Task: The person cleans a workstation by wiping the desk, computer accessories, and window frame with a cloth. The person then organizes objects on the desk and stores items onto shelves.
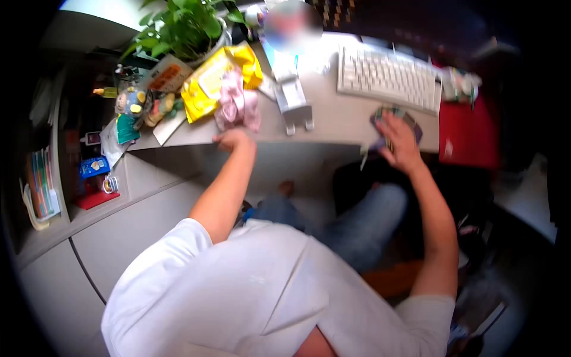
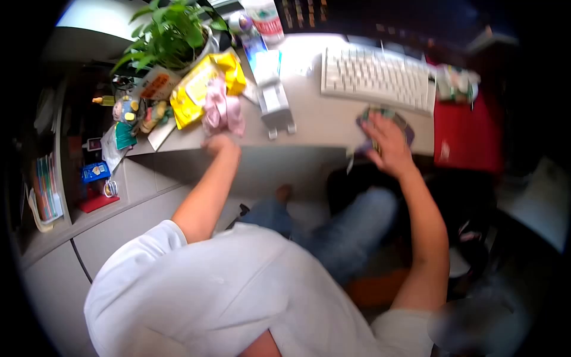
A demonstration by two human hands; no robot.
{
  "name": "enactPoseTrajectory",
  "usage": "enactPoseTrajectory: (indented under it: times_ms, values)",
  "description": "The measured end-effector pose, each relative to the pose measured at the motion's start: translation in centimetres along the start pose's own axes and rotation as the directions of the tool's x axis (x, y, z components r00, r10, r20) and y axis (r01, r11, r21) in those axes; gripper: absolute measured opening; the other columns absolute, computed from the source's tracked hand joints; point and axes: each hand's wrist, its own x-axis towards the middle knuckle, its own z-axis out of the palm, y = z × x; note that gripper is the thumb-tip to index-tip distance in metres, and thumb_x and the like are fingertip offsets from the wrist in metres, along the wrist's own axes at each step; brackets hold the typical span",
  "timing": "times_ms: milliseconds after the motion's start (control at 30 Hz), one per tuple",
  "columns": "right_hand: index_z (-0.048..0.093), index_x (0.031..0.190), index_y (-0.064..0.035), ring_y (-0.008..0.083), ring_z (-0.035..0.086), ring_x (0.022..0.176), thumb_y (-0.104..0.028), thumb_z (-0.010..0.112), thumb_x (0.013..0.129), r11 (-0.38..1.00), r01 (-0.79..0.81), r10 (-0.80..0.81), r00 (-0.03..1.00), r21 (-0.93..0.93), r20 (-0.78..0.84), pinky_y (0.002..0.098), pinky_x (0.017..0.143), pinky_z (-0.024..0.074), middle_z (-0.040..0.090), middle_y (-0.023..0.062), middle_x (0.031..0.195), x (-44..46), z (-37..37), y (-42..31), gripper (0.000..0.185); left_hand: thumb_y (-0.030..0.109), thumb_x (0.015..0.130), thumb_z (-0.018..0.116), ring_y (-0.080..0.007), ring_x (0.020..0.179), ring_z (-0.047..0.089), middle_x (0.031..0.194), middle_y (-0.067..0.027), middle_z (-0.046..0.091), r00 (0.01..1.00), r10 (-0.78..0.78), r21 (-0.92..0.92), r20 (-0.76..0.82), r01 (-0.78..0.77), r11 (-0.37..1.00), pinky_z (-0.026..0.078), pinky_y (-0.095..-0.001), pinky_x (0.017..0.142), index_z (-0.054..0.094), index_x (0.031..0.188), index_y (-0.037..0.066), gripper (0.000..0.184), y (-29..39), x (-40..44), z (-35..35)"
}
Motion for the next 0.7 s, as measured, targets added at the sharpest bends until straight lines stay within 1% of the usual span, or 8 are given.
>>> enactPoseTrajectory:
  times_ms: [67, 100, 200, 300, 400, 500, 567, 700]
  values:
    - [0.052, 0.150, -0.0140, 0.0373, 0.042, 0.147, -0.011, 0.083, 0.074, 0.998, -0.066, 0.064, 0.996, -0.023, -0.065, 0.0490, 0.119, 0.0370, 0.044, 0.0143, 0.160, -0.2, 1.0, -2.2, 0.082, 0.052, 0.110, 0.033, -0.0458, 0.115, 0.066, 0.130, -0.0304, 0.065, 0.998, -0.013, 0.108, 0.069, 0.006, 0.994, 0.055, -0.0488, 0.094, 0.057, 0.129, -0.012, 0.071, -0.8, 0.8, -1.9]
    - [0.051, 0.151, -0.0144, 0.0381, 0.042, 0.147, -0.010, 0.083, 0.075, 0.994, -0.099, 0.096, 0.991, -0.035, -0.094, 0.0485, 0.119, 0.0373, 0.043, 0.0144, 0.161, 0.0, 1.6, -2.8, 0.083, 0.052, 0.110, 0.033, -0.0434, 0.114, 0.066, 0.130, -0.0276, 0.065, 0.974, -0.037, 0.035, 0.223, 0.030, 0.999, 0.056, -0.0480, 0.094, 0.057, 0.130, -0.010, 0.069, -0.5, 1.1, -2.7]
    - [0.045, 0.156, -0.0157, 0.0370, 0.040, 0.149, 0.000, 0.078, 0.074, 0.984, -0.166, 0.160, 0.983, -0.063, -0.086, 0.0462, 0.121, 0.0355, 0.039, 0.0144, 0.164, 0.1, 2.8, -3.4, 0.090, 0.051, 0.111, 0.034, -0.0346, 0.111, 0.068, 0.131, -0.0148, 0.063, 0.760, -0.081, -0.087, 0.645, 0.178, 0.980, 0.056, -0.0477, 0.093, 0.053, 0.139, 0.003, 0.059, 0.7, 2.4, -5.5]
    - [0.044, 0.157, -0.0208, 0.0368, 0.043, 0.146, -0.002, 0.067, 0.089, 0.957, -0.283, 0.282, 0.959, -0.066, -0.024, 0.0424, 0.118, 0.0403, 0.038, 0.0128, 0.165, 0.3, 2.9, -4.2, 0.074, 0.051, 0.109, 0.043, -0.0404, 0.118, 0.064, 0.140, -0.0232, 0.055, 0.600, -0.132, 0.092, 0.789, 0.096, 0.991, 0.056, -0.0502, 0.098, 0.045, 0.144, 0.001, 0.061, 2.5, 4.7, -8.4]
    - [0.043, 0.158, -0.0222, 0.0375, 0.044, 0.146, 0.009, 0.057, 0.082, 0.888, -0.445, 0.458, 0.875, -0.114, 0.154, 0.0418, 0.117, 0.0418, 0.033, 0.0127, 0.167, 1.1, 2.3, -6.1, 0.083, 0.039, 0.108, 0.054, -0.0498, 0.134, 0.052, 0.154, -0.0287, 0.042, 0.442, -0.259, 0.217, 0.859, 0.144, 0.966, 0.048, -0.0567, 0.110, 0.027, 0.156, -0.001, 0.069, 4.2, 7.6, -10.0]
    - [0.044, 0.157, -0.0226, 0.0397, 0.049, 0.140, 0.011, 0.056, 0.073, 0.895, -0.411, 0.432, 0.895, -0.175, 0.108, 0.0442, 0.114, 0.0448, 0.032, 0.0120, 0.168, 0.9, 3.8, -5.0, 0.091, 0.036, 0.106, 0.059, -0.0494, 0.132, 0.054, 0.150, -0.0335, 0.046, 0.404, -0.197, 0.216, 0.893, 0.000, 0.976, 0.050, -0.0545, 0.108, 0.035, 0.147, -0.009, 0.066, 4.4, 8.8, -11.5]
    - [0.044, 0.157, -0.0224, 0.0404, 0.049, 0.140, 0.009, 0.058, 0.073, 0.846, -0.491, 0.522, 0.842, -0.207, 0.136, 0.0450, 0.113, 0.0456, 0.031, 0.0126, 0.168, 1.7, 3.8, -5.6, 0.090, 0.036, 0.106, 0.060, -0.0396, 0.116, 0.066, 0.130, -0.0264, 0.064, 0.371, -0.201, 0.224, 0.907, -0.022, 0.974, 0.057, -0.0476, 0.097, 0.052, 0.134, -0.006, 0.051, 2.9, 10.3, -11.0]
    - [0.044, 0.157, -0.0188, 0.0432, 0.050, 0.137, 0.007, 0.055, 0.074, 0.796, -0.554, 0.591, 0.798, -0.243, 0.116, 0.0463, 0.111, 0.0463, 0.033, 0.0177, 0.166, 2.9, 3.7, -6.7, 0.087, 0.034, 0.106, 0.060, -0.0151, 0.072, 0.067, 0.085, -0.0058, 0.070, 0.060, -0.147, 0.159, 0.987, -0.331, 0.930, 0.056, -0.0285, 0.066, 0.067, 0.110, 0.003, 0.032, 2.3, 6.9, -16.7]
